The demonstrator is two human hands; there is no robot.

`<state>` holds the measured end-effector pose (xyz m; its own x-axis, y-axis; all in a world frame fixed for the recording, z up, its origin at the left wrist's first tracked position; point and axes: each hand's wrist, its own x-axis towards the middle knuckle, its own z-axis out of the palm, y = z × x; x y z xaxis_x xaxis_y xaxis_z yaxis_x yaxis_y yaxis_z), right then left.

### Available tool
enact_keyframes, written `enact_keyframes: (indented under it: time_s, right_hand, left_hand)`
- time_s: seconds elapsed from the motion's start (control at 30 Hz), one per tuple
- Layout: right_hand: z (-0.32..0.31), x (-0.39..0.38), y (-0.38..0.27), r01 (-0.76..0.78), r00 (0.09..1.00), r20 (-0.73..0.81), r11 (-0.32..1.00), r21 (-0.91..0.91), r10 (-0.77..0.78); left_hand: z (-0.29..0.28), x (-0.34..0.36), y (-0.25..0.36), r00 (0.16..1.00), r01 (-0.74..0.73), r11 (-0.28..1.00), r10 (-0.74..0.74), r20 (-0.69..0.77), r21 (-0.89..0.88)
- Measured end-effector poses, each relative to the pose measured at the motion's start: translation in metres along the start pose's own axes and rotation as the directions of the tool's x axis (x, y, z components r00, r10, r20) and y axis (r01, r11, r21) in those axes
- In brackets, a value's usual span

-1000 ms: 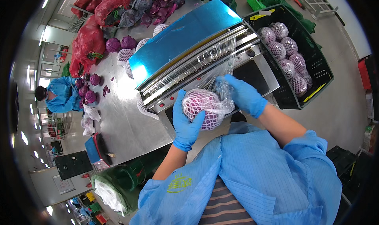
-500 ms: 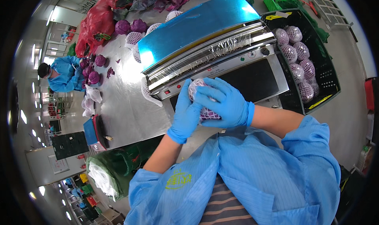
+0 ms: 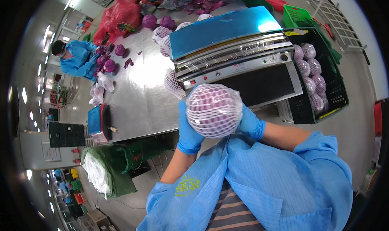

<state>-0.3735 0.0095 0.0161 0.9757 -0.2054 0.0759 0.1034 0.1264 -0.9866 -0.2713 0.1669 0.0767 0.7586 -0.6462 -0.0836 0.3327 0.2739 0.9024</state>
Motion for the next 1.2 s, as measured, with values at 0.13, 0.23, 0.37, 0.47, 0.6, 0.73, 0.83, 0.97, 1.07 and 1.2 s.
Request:
enact_keyframes:
  time_s: [0.13,0.23,0.37,0.47,0.6,0.73,0.83,0.97,1.07,1.2]
  right_hand:
    - [-0.021,-0.023,-0.02,-0.364,0.895,-0.191,0.907,0.212,0.404]
    - [0.002,-0.046,-0.051,-0.397,0.773,-0.087,0.586,0.707,0.628]
    - [-0.025,-0.089,-0.049,-0.354,0.805,-0.078,0.581,0.733,0.589]
    - [-0.045,-0.112,-0.045,-0.258,0.794,-0.085,0.461,0.849,0.601]
    - [-0.07,-0.124,-0.054,-0.199,0.743,-0.195,0.489,0.849,0.64]
    - [-0.146,-0.163,-0.041,-0.338,0.846,-0.274,0.858,0.387,0.458]
    - [-0.232,-0.207,-0.036,-0.326,0.916,-0.329,0.902,-0.282,0.228]
    - [-0.337,-0.265,-0.041,-0.273,0.872,-0.488,0.853,-0.446,0.024]
    - [-0.4,-0.306,-0.05,-0.248,0.769,-0.619,0.967,-0.056,0.161]
    - [-0.447,-0.335,-0.077,-0.305,0.567,-0.659,0.869,0.388,0.494]
  left_hand:
    - [-0.028,-0.005,-0.042,0.901,0.404,0.745,-0.423,0.093,-0.53]
    - [-0.003,-0.014,-0.067,0.825,0.564,0.734,-0.524,0.212,-0.379]
    - [0.044,-0.016,-0.076,0.763,0.644,0.725,-0.583,0.279,-0.246]
    - [0.074,-0.014,-0.078,0.859,0.46,0.888,-0.447,0.25,0.007]
    - [0.107,-0.004,-0.088,0.821,0.462,0.884,-0.455,0.345,0.067]
    - [0.143,-0.003,-0.14,0.647,0.731,0.683,-0.699,0.305,0.013]
    - [0.222,0.0,-0.179,0.566,0.823,0.544,-0.759,0.321,-0.165]
    - [0.331,-0.004,-0.256,0.555,0.83,0.447,-0.723,0.411,-0.334]
    - [0.404,0.003,-0.3,0.553,0.829,0.428,-0.723,0.414,-0.36]
    - [0.471,0.021,-0.352,0.613,0.79,0.505,-0.654,0.443,-0.347]
